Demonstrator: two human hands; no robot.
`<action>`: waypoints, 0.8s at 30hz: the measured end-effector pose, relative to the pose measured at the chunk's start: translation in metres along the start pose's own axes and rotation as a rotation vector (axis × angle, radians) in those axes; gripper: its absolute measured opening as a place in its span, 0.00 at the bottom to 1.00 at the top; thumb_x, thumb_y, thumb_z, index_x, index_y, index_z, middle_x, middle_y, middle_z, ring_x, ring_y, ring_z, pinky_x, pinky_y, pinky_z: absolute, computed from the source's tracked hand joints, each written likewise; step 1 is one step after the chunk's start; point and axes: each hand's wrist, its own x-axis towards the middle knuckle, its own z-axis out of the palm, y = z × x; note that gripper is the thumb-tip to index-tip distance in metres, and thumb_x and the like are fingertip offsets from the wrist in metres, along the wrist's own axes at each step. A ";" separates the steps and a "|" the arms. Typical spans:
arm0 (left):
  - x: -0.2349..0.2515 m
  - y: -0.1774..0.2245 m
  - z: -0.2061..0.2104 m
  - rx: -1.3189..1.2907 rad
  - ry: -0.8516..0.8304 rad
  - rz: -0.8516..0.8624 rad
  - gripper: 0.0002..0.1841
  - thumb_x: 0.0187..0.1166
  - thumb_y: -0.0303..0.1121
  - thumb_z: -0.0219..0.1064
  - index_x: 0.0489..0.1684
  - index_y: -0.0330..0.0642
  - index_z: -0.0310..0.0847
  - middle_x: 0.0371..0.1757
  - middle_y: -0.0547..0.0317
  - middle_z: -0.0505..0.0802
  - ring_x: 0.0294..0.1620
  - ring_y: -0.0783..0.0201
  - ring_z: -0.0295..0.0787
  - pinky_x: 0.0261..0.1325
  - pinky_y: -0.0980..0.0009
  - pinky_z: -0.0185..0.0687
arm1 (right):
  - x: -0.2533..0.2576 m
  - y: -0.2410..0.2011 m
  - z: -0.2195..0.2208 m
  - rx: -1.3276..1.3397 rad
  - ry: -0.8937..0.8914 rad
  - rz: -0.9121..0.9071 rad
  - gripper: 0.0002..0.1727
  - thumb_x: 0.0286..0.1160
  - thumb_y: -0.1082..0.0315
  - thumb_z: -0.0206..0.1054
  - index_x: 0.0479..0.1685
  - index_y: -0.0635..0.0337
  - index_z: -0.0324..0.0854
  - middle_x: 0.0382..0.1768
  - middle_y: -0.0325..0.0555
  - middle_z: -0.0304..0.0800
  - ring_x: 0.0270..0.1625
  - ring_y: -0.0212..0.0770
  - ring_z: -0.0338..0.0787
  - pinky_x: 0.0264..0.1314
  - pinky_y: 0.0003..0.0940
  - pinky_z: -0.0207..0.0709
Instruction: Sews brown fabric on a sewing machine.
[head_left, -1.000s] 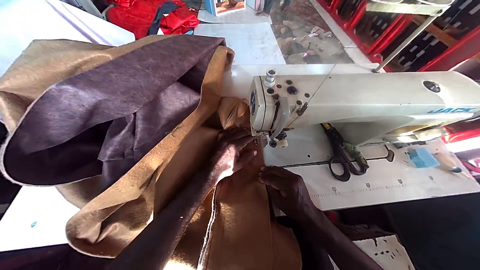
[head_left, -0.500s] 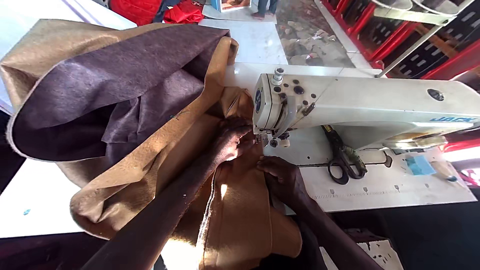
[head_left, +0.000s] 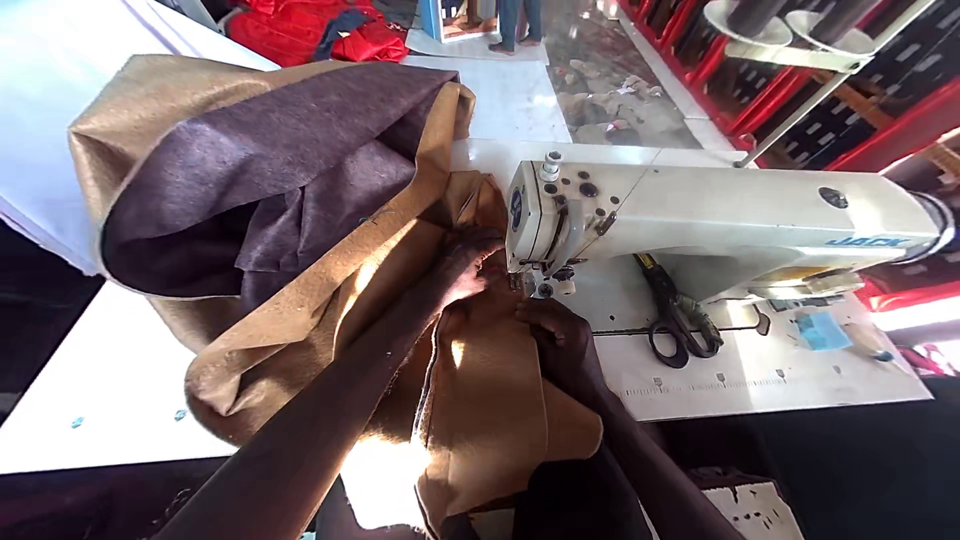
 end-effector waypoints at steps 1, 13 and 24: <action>0.002 0.008 -0.008 -0.024 -0.058 -0.039 0.19 0.72 0.34 0.76 0.61 0.36 0.89 0.69 0.45 0.89 0.75 0.47 0.80 0.78 0.42 0.68 | -0.006 -0.003 0.000 0.077 0.038 0.047 0.12 0.77 0.75 0.66 0.53 0.60 0.92 0.60 0.44 0.93 0.65 0.35 0.90 0.68 0.34 0.86; -0.223 0.173 -0.007 0.144 0.113 0.035 0.31 0.82 0.57 0.64 0.84 0.64 0.69 0.92 0.59 0.67 0.95 0.47 0.49 0.92 0.37 0.44 | -0.100 -0.082 -0.037 0.529 -0.094 0.279 0.28 0.83 0.41 0.62 0.46 0.59 0.91 0.80 0.54 0.76 0.78 0.45 0.79 0.76 0.43 0.79; -0.176 0.126 -0.098 0.005 0.399 -0.085 0.12 0.87 0.38 0.60 0.49 0.47 0.92 0.50 0.62 0.94 0.51 0.69 0.91 0.56 0.68 0.89 | -0.081 -0.116 -0.045 0.454 -0.178 -0.105 0.20 0.85 0.51 0.65 0.36 0.59 0.87 0.56 0.47 0.93 0.61 0.38 0.91 0.68 0.40 0.85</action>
